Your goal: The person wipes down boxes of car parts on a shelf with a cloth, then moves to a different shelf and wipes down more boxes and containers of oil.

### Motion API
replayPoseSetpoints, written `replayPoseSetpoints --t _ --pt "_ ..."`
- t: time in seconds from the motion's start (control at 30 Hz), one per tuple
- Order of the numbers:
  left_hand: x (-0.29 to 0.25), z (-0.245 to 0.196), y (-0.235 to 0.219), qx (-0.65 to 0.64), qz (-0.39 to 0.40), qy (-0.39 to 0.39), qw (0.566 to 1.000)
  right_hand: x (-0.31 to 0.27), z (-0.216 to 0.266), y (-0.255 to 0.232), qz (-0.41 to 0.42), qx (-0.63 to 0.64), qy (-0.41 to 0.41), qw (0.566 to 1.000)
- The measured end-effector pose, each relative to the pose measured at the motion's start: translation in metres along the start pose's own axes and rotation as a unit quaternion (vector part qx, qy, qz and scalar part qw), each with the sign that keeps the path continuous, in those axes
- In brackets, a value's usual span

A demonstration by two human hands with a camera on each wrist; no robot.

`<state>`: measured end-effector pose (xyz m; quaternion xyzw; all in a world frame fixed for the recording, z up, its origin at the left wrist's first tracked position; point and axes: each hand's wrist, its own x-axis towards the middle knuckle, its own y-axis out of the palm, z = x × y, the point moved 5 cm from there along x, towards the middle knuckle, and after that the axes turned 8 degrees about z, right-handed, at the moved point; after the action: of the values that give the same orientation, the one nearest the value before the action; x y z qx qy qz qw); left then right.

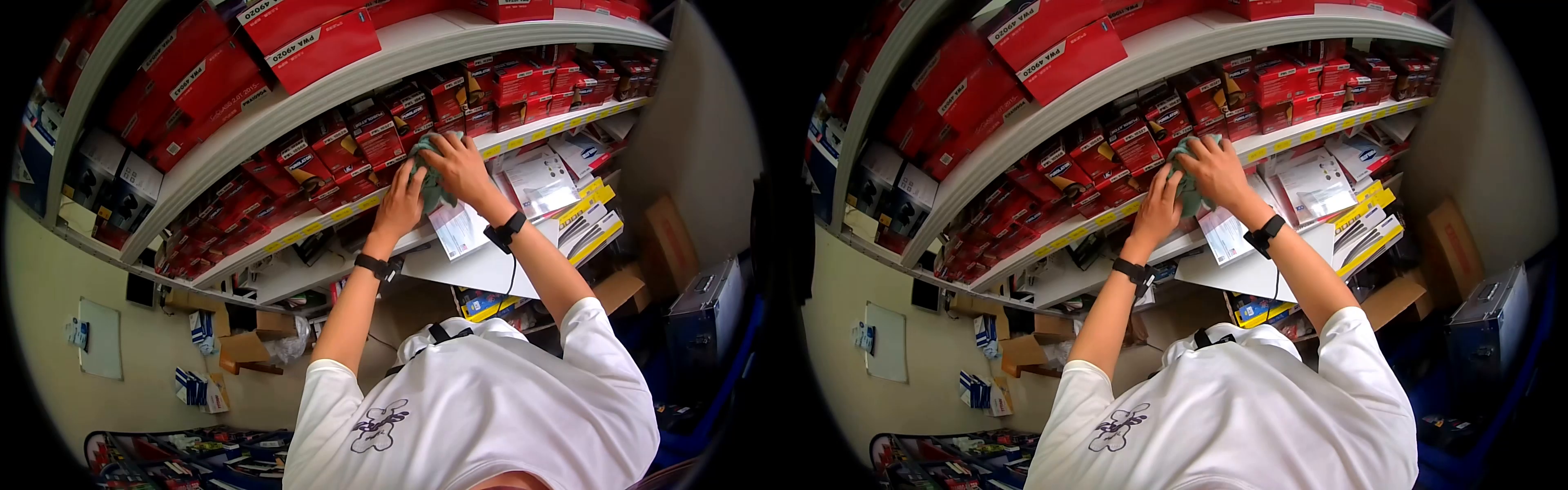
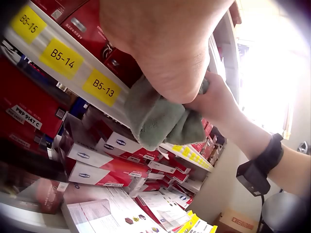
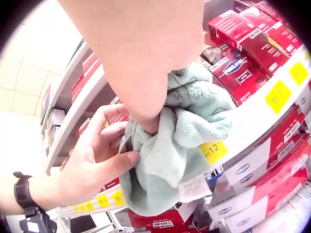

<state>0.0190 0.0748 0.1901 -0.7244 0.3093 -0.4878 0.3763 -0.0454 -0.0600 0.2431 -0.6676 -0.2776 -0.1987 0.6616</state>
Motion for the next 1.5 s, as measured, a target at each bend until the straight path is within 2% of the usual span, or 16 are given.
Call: replayPoseSetpoints --t 0.07,0.1,0.23,0.3,0.43,0.63,0.77,0.83,0.93,1.03,1.17,1.27,1.43,1.5 --pt "0.003 -0.006 -0.008 0.024 -0.021 0.014 0.999 0.007 0.000 0.001 -0.043 -0.006 -0.002 0.999" --pt "0.005 -0.008 -0.012 0.048 -0.047 0.032 0.997 0.009 -0.001 0.002 -0.044 -0.006 -0.003 0.999" --pt "0.005 -0.006 -0.009 0.055 -0.063 0.055 0.995 0.011 -0.003 0.009 -0.061 0.008 0.009 0.998" --pt "0.006 -0.005 -0.005 0.049 -0.048 0.054 0.996 0.007 -0.005 0.019 0.010 0.019 0.048 0.999" --pt "0.008 -0.012 -0.004 0.033 -0.041 0.063 0.997 0.004 -0.009 0.018 0.054 0.013 0.045 0.997" --pt "0.033 -0.025 -0.001 0.027 -0.060 0.096 0.993 -0.003 -0.027 -0.016 -0.038 0.014 0.049 0.998" --pt "0.055 -0.034 0.016 0.038 -0.048 0.103 0.993 -0.012 -0.051 -0.001 -0.092 0.040 0.057 0.993" --pt "0.061 -0.032 0.027 0.027 -0.054 0.080 0.995 -0.017 -0.053 0.006 -0.090 0.051 0.062 0.993" --pt "0.060 -0.032 0.036 0.039 -0.048 0.076 0.995 -0.023 -0.057 0.010 -0.013 0.100 0.092 0.991" --pt "0.063 -0.030 0.034 0.068 -0.063 0.084 0.992 -0.020 -0.060 0.003 -0.060 0.088 0.051 0.993" --pt "0.067 -0.030 0.031 0.048 -0.087 0.082 0.992 -0.022 -0.058 0.005 -0.085 0.071 0.041 0.993" --pt "0.063 -0.021 0.047 0.049 -0.054 0.048 0.996 -0.026 -0.055 0.011 0.011 0.094 0.079 0.992" --pt "0.083 -0.043 0.035 0.068 -0.071 0.080 0.992 -0.032 -0.061 -0.007 -0.010 0.048 0.105 0.993" --pt "0.094 -0.057 0.028 0.046 -0.100 0.119 0.987 -0.035 -0.063 -0.025 -0.110 -0.017 0.104 0.988"
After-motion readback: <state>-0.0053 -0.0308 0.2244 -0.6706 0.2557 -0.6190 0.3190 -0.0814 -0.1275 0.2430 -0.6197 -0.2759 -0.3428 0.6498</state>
